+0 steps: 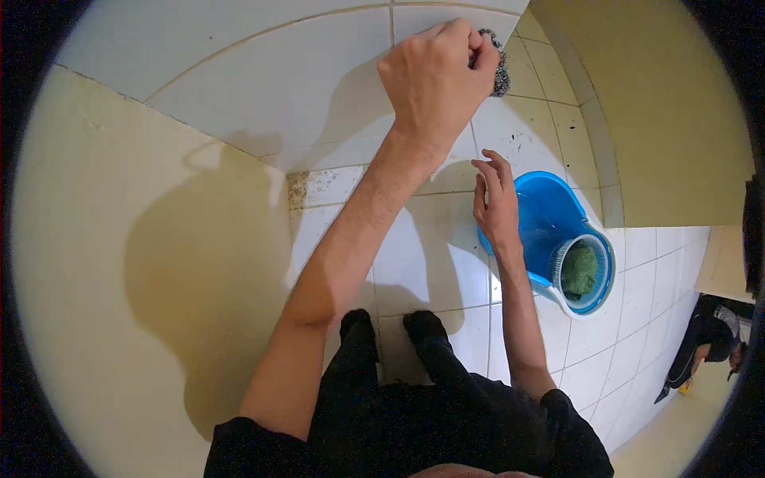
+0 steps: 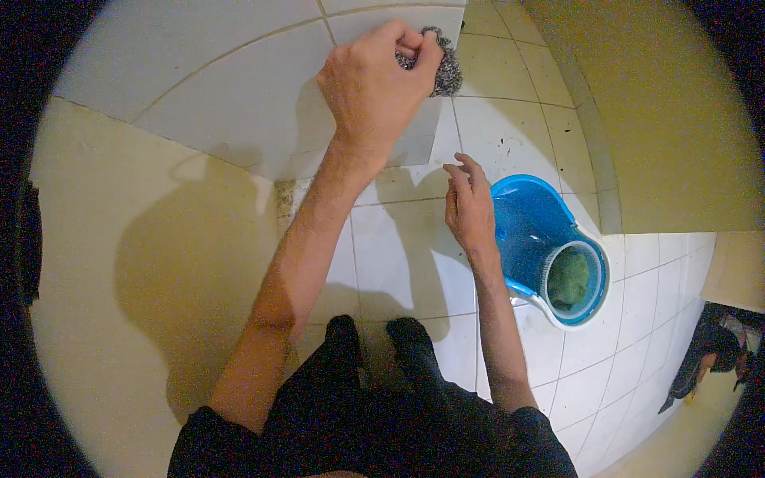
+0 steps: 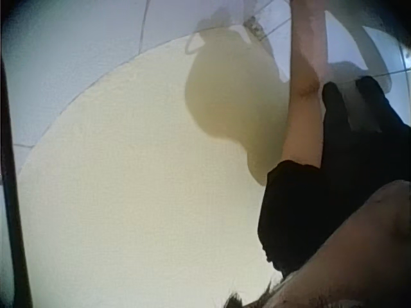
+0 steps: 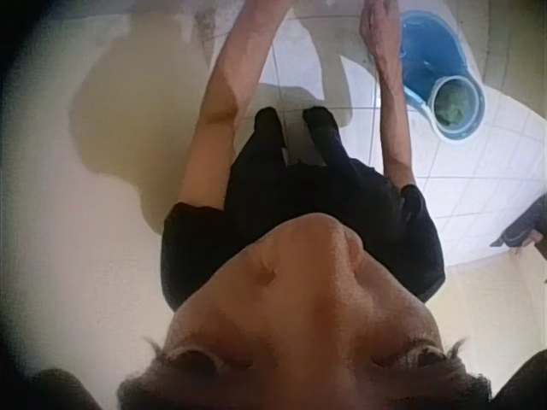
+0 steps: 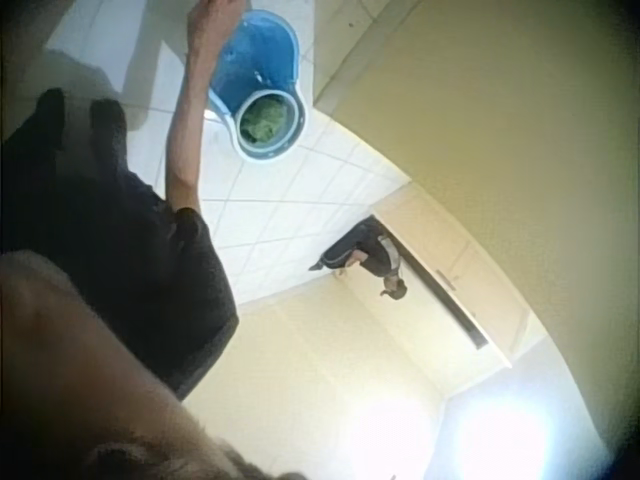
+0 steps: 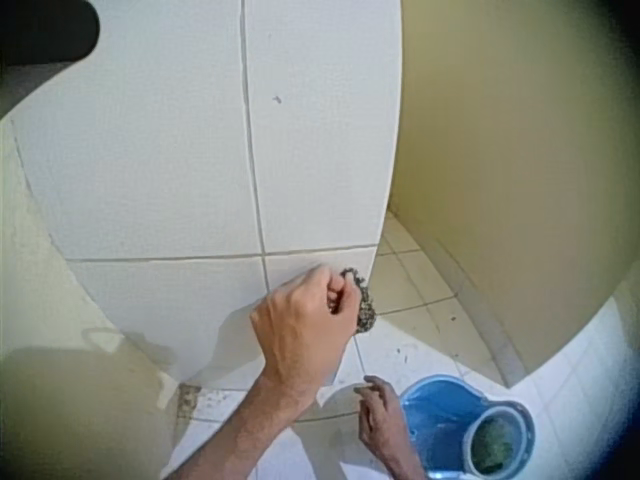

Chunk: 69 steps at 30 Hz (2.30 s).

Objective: The person scrubs the wall tiles with a steel wool scrubber, rinses the scrubber in a water bucket, and continues scrubbing different sections of the wall tiles.

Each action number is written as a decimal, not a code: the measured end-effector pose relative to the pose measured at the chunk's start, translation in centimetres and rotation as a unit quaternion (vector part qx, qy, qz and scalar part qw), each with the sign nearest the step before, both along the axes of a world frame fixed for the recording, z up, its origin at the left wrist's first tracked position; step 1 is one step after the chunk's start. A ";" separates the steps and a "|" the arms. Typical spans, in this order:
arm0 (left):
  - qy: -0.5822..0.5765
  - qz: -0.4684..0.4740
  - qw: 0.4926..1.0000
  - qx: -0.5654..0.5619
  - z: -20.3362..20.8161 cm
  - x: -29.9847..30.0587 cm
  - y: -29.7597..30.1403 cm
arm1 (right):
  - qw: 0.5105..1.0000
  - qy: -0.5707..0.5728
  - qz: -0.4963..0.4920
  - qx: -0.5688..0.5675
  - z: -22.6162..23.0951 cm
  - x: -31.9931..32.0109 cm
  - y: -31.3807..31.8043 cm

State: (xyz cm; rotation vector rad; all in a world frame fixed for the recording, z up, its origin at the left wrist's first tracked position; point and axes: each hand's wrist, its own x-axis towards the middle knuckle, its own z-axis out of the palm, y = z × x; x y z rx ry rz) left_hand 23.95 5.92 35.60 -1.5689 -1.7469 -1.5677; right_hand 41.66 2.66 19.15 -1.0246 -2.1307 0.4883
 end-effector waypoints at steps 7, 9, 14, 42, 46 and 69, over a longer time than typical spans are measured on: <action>0.000 -0.010 1.000 -0.001 2.3 0.8 -0.3 | 1.000 0.006 0.001 0.009 0.0 -0.1 -0.4; -0.015 -0.009 0.998 -0.063 1.6 0.6 -0.5 | 1.000 0.007 -0.003 0.006 0.2 0.3 -0.1; -0.015 0.010 1.000 -0.001 2.6 1.4 0.4 | 0.999 -0.006 0.000 0.035 0.3 0.0 -0.1; -0.026 0.037 0.999 -0.031 2.3 1.7 0.3 | 1.000 0.009 0.004 0.003 0.1 0.0 -0.6; -0.020 0.030 0.998 -0.043 1.6 2.1 0.3 | 1.000 0.018 0.004 0.012 0.0 0.3 -0.2; -0.026 0.026 0.997 -0.072 -1.0 0.0 -1.0 | 1.000 0.018 -0.009 0.003 0.1 0.1 -0.2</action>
